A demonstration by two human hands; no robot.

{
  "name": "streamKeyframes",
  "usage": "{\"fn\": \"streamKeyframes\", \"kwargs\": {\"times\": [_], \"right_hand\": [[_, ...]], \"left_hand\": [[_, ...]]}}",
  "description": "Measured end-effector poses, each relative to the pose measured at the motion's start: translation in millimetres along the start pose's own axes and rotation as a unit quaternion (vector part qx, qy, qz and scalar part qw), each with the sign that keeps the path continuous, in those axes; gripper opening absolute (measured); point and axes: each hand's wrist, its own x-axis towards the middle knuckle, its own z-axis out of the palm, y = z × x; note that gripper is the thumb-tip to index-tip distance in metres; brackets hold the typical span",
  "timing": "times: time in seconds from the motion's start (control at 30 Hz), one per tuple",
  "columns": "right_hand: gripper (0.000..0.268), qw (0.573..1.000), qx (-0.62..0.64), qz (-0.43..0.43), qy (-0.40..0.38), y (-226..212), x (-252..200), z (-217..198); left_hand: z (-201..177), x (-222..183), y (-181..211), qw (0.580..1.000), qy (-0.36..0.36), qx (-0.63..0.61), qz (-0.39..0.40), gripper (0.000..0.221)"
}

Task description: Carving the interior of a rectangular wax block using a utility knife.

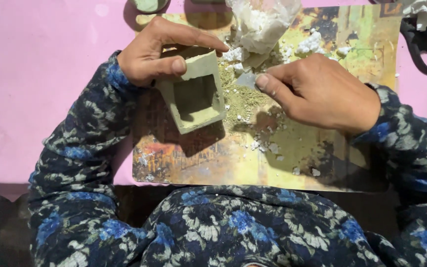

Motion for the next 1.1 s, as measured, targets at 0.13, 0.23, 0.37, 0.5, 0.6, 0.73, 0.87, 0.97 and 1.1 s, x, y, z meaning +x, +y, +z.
{"fn": "streamKeyframes", "kwargs": {"times": [0.13, 0.23, 0.37, 0.5, 0.6, 0.73, 0.87, 0.97, 1.1], "right_hand": [[0.047, 0.996, -0.055, 0.070, -0.018, -6.4, 2.4, -0.7], [0.057, 0.985, -0.117, 0.111, -0.068, -2.3, 2.1, 3.0], [0.049, 0.993, -0.083, 0.051, -0.062, 10.2, 0.4, 11.9], [0.031, 0.995, -0.060, -0.073, 0.010, -8.2, -3.9, 5.0], [0.026, 0.989, -0.121, -0.076, 0.030, -13.2, -8.7, 3.4], [0.021, 0.977, -0.172, -0.111, 0.067, -12.2, -13.8, 2.5], [0.010, 0.963, -0.233, -0.112, 0.072, -6.7, -12.6, 2.4], [0.018, 0.944, -0.289, -0.114, 0.107, -8.2, -8.5, 0.1], [0.037, 0.915, -0.326, -0.152, 0.180, -15.7, -0.9, -4.7]], "left_hand": [[0.5, -0.4, -0.2, 1.000, 0.014, -0.018, -0.019, 0.066], [0.8, -3.0, -4.3, 0.997, 0.019, -0.063, -0.038, 0.063], [0.4, -4.8, -9.5, 0.995, 0.018, -0.097, -0.025, 0.058], [8.4, 10.5, 8.7, 1.000, 0.000, 0.000, 0.026, 0.054], [18.0, 17.8, 12.7, 0.998, 0.003, 0.053, 0.044, 0.054], [21.3, 15.9, 9.2, 0.996, 0.017, 0.076, 0.044, 0.051], [26.0, 14.9, 9.7, 0.998, 0.058, 0.036, -0.018, 0.049], [26.1, 18.0, 11.3, 0.995, 0.067, 0.020, -0.076, 0.050], [25.5, 26.0, 9.4, 0.994, 0.051, -0.015, -0.095, 0.046]]}}
